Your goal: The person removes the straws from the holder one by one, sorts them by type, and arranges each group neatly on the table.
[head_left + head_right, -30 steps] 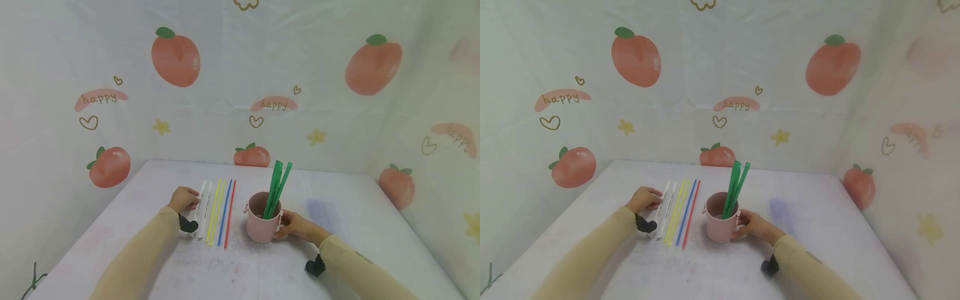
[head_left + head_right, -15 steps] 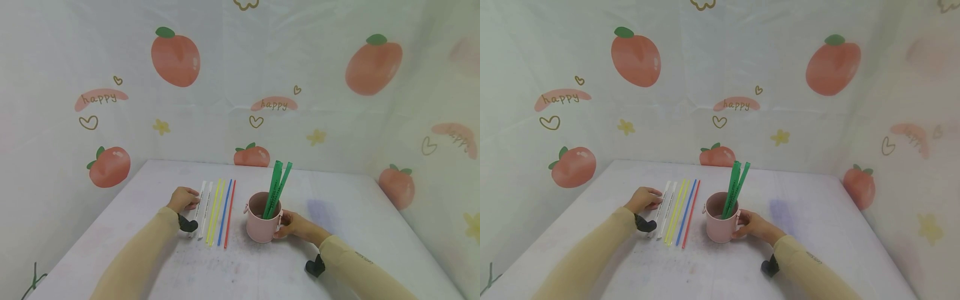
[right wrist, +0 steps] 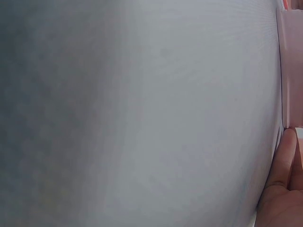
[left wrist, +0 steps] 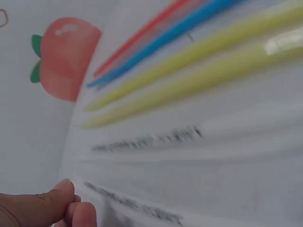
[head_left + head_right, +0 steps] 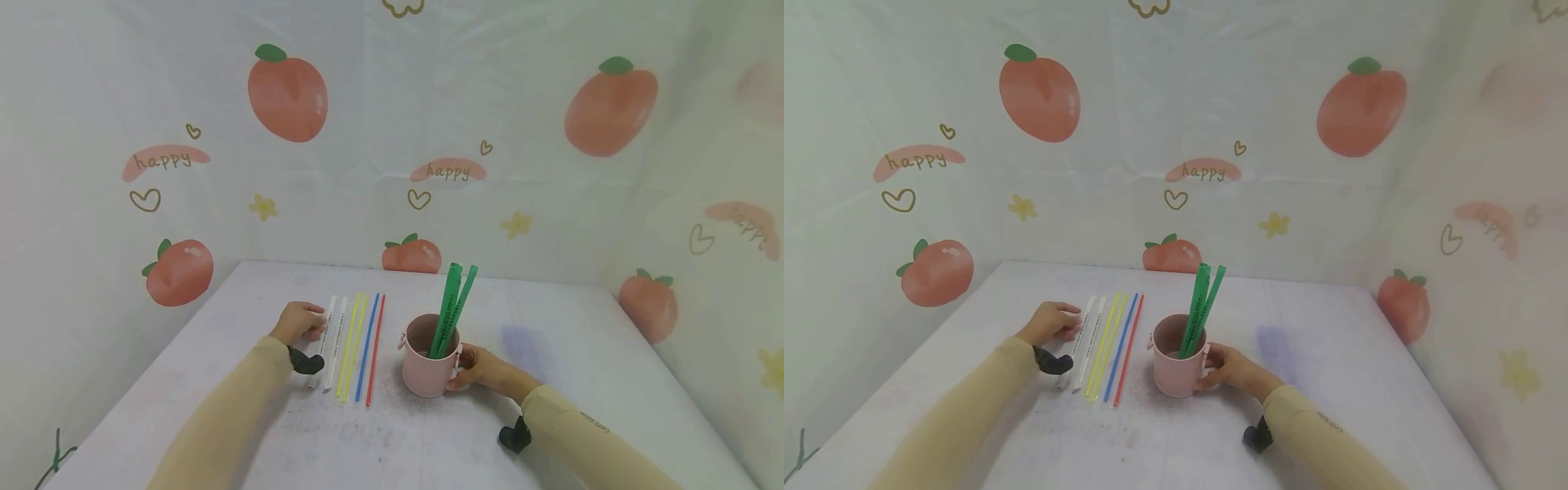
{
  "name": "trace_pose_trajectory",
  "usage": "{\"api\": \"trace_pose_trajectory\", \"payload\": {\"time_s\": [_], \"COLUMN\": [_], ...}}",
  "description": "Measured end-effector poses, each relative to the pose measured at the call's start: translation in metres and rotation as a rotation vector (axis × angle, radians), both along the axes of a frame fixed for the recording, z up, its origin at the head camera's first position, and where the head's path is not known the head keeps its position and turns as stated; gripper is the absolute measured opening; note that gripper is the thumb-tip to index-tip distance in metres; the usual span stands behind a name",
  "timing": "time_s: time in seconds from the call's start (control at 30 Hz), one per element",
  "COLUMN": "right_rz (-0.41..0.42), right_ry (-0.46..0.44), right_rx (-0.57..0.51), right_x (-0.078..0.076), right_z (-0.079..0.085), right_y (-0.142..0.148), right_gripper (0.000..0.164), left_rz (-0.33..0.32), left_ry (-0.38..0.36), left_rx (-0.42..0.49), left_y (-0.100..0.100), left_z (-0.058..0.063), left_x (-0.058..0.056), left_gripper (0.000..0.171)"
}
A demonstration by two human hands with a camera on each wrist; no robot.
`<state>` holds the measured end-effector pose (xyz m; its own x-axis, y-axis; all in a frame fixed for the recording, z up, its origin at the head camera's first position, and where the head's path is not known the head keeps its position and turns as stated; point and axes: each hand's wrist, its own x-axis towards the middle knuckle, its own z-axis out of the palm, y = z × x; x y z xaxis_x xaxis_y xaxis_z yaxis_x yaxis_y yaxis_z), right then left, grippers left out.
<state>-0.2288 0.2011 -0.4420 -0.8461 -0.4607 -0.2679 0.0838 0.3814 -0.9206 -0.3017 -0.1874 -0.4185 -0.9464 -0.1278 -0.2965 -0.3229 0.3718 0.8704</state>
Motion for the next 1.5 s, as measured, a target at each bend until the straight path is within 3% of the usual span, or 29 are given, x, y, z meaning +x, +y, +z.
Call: {"api": "trace_pose_trajectory", "payload": {"time_s": [0.13, 0.4, 0.67, 0.83, 1.0, 1.13, 1.5], "right_rz": [0.002, 0.007, 0.008, 0.012, 0.011, 0.001, 0.043], "right_ry": [0.002, 0.007, 0.007, 0.008, 0.007, 0.001, 0.039], "right_rx": [0.001, 0.002, 0.009, 0.012, 0.004, 0.010, -0.019], "right_x": [0.001, 0.000, 0.000, 0.000, -0.001, -0.001, -0.002], "right_z": [0.000, 0.000, 0.000, 0.000, -0.002, -0.004, -0.003], "right_y": [0.001, 0.001, -0.001, -0.001, 0.000, 0.001, 0.001], "right_gripper": [0.067, 0.068, 0.068, 0.068, 0.065, 0.067, 0.065], "left_rz": [-0.031, -0.209, -0.301, -0.338, -0.361, -0.385, -0.428], "left_ry": [0.010, 0.099, 0.245, 0.321, 0.387, 0.420, 0.378], "left_rx": [0.067, 0.186, 0.271, 0.353, 0.385, 0.340, 0.149], "left_y": [0.009, 0.045, 0.091, 0.118, 0.145, 0.162, 0.182], "left_z": [0.010, 0.039, 0.081, 0.096, 0.099, 0.095, 0.081], "left_x": [-0.001, 0.002, 0.022, 0.038, 0.049, 0.054, 0.055], "left_gripper": [0.041, 0.044, 0.040, 0.036, 0.030, 0.027, 0.026]}}
